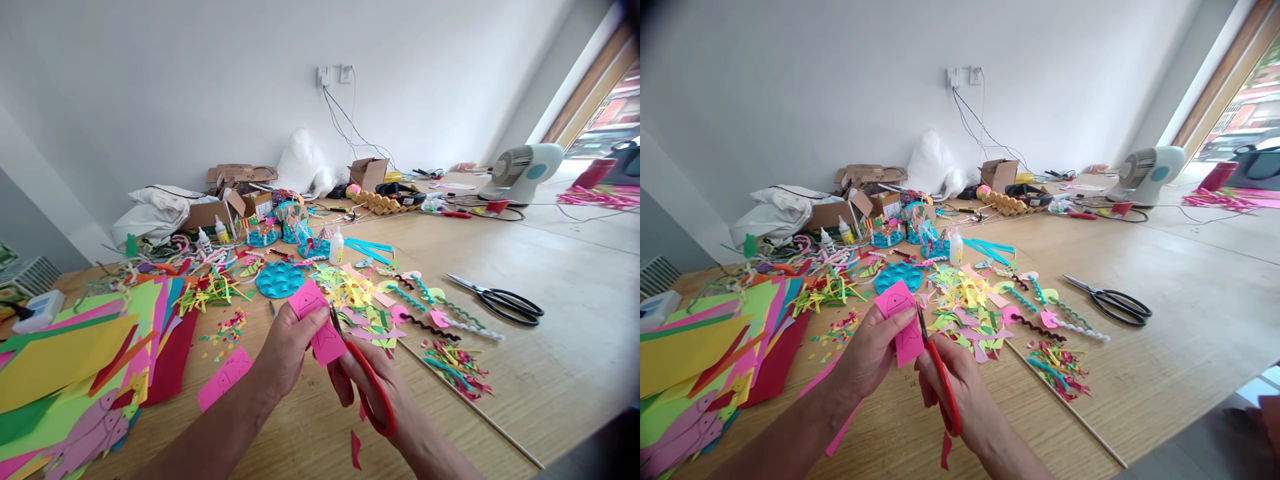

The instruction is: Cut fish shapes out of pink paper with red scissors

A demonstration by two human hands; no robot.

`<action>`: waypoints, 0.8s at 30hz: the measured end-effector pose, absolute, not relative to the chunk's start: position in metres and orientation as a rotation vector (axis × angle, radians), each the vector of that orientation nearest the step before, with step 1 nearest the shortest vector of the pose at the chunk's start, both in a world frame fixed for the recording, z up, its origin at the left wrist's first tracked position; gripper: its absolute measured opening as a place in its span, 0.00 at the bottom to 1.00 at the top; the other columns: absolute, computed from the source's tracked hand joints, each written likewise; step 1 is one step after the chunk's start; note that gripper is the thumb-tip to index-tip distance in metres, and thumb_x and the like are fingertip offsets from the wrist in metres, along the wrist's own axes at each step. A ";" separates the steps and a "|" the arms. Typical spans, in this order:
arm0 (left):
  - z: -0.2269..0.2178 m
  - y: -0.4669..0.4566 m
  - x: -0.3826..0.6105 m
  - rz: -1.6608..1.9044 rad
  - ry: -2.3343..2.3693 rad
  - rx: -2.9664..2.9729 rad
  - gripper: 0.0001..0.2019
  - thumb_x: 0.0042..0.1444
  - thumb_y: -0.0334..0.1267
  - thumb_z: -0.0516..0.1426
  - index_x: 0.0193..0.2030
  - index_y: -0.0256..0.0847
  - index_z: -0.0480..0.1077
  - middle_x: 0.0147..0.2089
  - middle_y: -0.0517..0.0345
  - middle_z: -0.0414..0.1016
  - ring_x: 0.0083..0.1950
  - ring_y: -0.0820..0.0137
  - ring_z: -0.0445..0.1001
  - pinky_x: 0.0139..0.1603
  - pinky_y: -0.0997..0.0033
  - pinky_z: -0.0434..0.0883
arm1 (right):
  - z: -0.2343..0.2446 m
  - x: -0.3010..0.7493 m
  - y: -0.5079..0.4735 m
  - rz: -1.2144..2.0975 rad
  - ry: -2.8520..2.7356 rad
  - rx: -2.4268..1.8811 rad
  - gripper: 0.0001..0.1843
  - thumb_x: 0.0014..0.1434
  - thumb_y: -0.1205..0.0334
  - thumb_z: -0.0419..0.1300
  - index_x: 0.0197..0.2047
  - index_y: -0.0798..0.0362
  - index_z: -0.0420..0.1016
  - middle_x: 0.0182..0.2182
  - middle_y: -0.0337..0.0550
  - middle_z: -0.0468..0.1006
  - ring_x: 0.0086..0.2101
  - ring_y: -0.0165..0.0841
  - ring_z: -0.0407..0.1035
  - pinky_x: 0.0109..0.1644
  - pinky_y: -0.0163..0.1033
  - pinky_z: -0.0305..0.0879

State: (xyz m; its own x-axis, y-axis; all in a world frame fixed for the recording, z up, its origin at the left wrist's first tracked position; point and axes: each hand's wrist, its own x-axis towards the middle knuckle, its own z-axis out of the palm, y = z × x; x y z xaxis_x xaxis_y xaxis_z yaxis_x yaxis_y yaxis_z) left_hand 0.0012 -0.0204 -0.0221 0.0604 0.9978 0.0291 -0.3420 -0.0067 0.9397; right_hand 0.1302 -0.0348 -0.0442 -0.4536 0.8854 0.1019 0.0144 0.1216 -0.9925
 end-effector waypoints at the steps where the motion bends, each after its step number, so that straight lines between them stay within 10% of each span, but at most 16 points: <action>1: -0.024 -0.020 0.001 1.313 0.910 1.005 0.08 0.51 0.40 0.58 0.29 0.38 0.66 0.23 0.66 0.64 0.24 0.79 0.61 0.25 0.79 0.60 | -0.043 0.130 -0.035 1.432 -1.631 -0.905 0.21 0.58 0.44 0.47 0.23 0.50 0.59 0.14 0.34 0.61 0.18 0.29 0.56 0.23 0.34 0.53; 24: -0.033 -0.018 0.003 1.300 1.047 1.080 0.11 0.52 0.45 0.56 0.32 0.38 0.65 0.22 0.66 0.59 0.21 0.80 0.57 0.19 0.81 0.55 | -0.047 0.127 -0.034 1.458 -1.588 -0.939 0.19 0.57 0.45 0.48 0.25 0.52 0.59 0.13 0.33 0.61 0.17 0.27 0.55 0.21 0.33 0.51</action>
